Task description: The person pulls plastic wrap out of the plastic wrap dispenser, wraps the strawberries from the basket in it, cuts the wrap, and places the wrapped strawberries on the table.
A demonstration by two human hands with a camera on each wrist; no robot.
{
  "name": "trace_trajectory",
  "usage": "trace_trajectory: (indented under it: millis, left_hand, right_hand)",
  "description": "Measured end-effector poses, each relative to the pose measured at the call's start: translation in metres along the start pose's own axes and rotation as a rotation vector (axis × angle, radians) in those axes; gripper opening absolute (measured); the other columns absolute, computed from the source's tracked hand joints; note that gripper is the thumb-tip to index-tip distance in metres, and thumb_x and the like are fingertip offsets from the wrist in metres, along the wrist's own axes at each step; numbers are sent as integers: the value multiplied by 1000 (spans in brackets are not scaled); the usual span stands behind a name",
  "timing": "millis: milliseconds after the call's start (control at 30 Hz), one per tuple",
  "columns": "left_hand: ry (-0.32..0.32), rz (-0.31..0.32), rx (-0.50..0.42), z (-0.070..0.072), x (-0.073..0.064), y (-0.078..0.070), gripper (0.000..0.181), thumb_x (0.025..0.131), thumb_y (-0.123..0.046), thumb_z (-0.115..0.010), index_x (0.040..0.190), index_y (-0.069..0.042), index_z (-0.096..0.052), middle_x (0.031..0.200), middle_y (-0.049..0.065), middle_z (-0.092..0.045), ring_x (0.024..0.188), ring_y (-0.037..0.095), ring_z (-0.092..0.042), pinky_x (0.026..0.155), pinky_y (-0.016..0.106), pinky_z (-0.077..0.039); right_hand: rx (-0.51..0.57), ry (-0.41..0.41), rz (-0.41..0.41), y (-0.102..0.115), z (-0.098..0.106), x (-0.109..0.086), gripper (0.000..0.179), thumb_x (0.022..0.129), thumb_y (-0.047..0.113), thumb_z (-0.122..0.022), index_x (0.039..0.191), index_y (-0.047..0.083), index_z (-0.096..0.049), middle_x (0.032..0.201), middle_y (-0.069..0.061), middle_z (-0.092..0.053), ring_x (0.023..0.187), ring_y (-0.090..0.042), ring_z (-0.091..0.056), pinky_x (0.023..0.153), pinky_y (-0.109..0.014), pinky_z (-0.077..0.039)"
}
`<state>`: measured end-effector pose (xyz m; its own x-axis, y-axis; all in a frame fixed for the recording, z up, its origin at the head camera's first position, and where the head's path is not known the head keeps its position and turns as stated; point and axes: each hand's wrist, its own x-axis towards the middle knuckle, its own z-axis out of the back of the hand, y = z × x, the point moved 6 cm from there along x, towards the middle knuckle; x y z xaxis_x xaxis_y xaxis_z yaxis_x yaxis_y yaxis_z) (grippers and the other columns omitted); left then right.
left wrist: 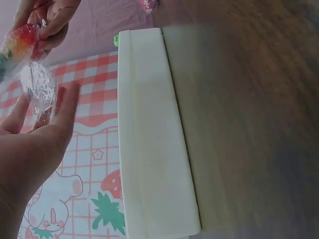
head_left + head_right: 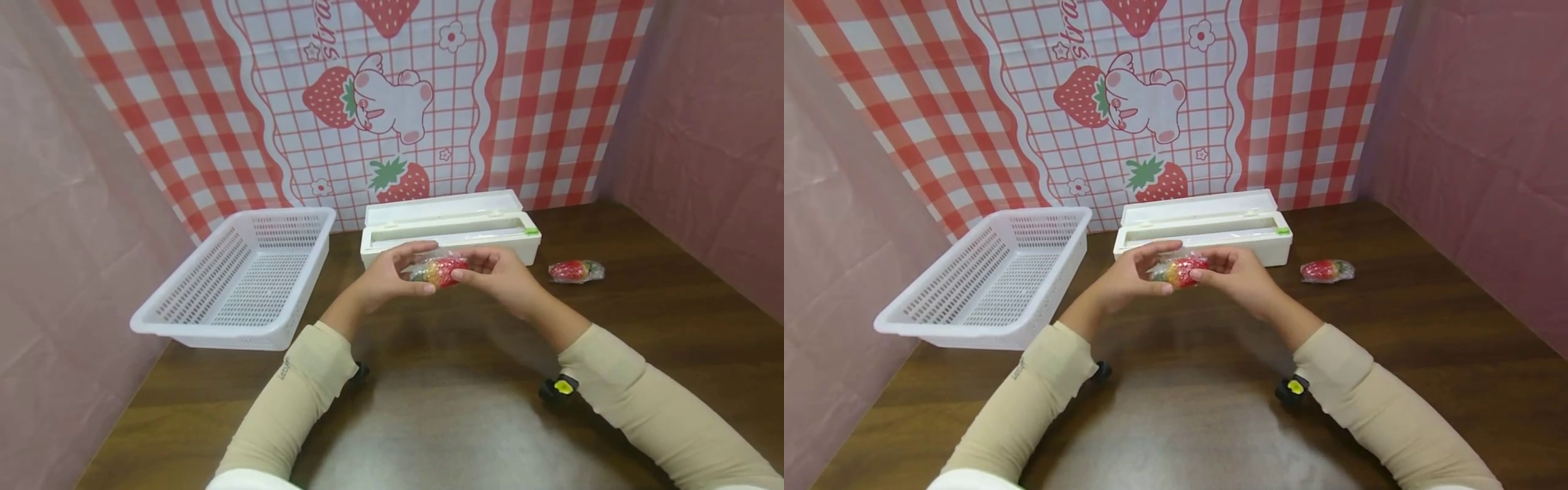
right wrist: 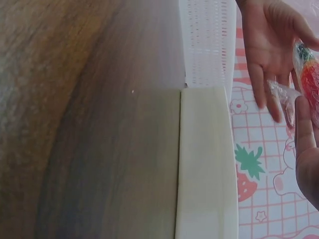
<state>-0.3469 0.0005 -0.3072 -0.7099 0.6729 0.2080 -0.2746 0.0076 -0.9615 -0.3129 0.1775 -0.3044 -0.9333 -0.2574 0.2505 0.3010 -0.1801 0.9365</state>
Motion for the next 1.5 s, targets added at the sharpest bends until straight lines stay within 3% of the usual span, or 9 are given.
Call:
trace_trajectory:
  millis: [233,433,567,733,833,967,1167,1267,1500]
  left_hand:
    - [-149,44,24,2,-3,3,48,80,-4,-78,126,0,-63,116,11,-67,101,19,-64,86,34,-55]
    - [-217,14,53,3,-2,4,36,80,-6,-79,113,4,-69,101,13,-73,86,15,-68,76,30,-56]
    - [-262,41,42,5,-2,7,32,78,-4,-81,107,4,-72,96,13,-74,81,14,-68,73,29,-57]
    - [-272,96,-53,6,-2,13,33,77,-1,-81,108,6,-71,98,13,-73,82,15,-68,78,31,-57]
    - [-266,103,-168,6,-1,15,34,82,4,-75,114,10,-66,104,17,-71,85,19,-69,82,37,-57]
    - [-308,96,-304,8,-2,17,30,87,9,-66,115,17,-61,105,20,-70,82,23,-70,83,41,-56]
    - [-401,114,-330,10,-3,20,13,85,10,-67,97,13,-69,87,13,-72,71,21,-70,79,38,-58]
    - [-405,112,-343,8,-2,20,10,85,10,-67,95,12,-70,86,13,-72,71,22,-70,78,39,-58]
    - [-344,125,-352,2,-2,19,25,88,11,-64,110,20,-60,92,13,-70,75,22,-70,80,40,-57]
  right_hand:
    - [-28,-67,-39,-4,4,-1,41,90,18,-72,120,-8,-61,106,-11,-68,88,-12,-65,78,-29,-56]
    - [-48,-126,-50,-5,7,-2,40,87,19,-74,115,-8,-64,100,-8,-70,84,-11,-63,75,-27,-55]
    - [-36,-122,-79,-7,9,-2,43,85,20,-77,115,-8,-65,101,-6,-72,86,-11,-65,77,-28,-56]
    - [103,-94,-101,-10,9,-2,36,88,14,-74,116,-7,-66,95,3,-72,85,-11,-66,78,-30,-56]
    - [187,-84,-70,-10,10,-2,23,89,9,-71,110,0,-70,94,2,-73,85,-12,-67,78,-31,-57]
    - [209,-98,-33,-10,14,-3,14,89,7,-70,103,9,-73,94,2,-72,85,-12,-68,78,-30,-57]
    - [239,-107,-35,-12,15,-3,15,90,5,-69,103,7,-73,94,2,-72,84,-13,-68,79,-30,-57]
    - [270,-107,-48,-12,15,-3,14,90,3,-67,99,11,-74,93,1,-72,84,-13,-68,79,-30,-57]
    - [320,-105,-105,-18,25,-7,16,91,4,-67,94,17,-75,95,0,-71,85,-13,-69,83,-32,-56]
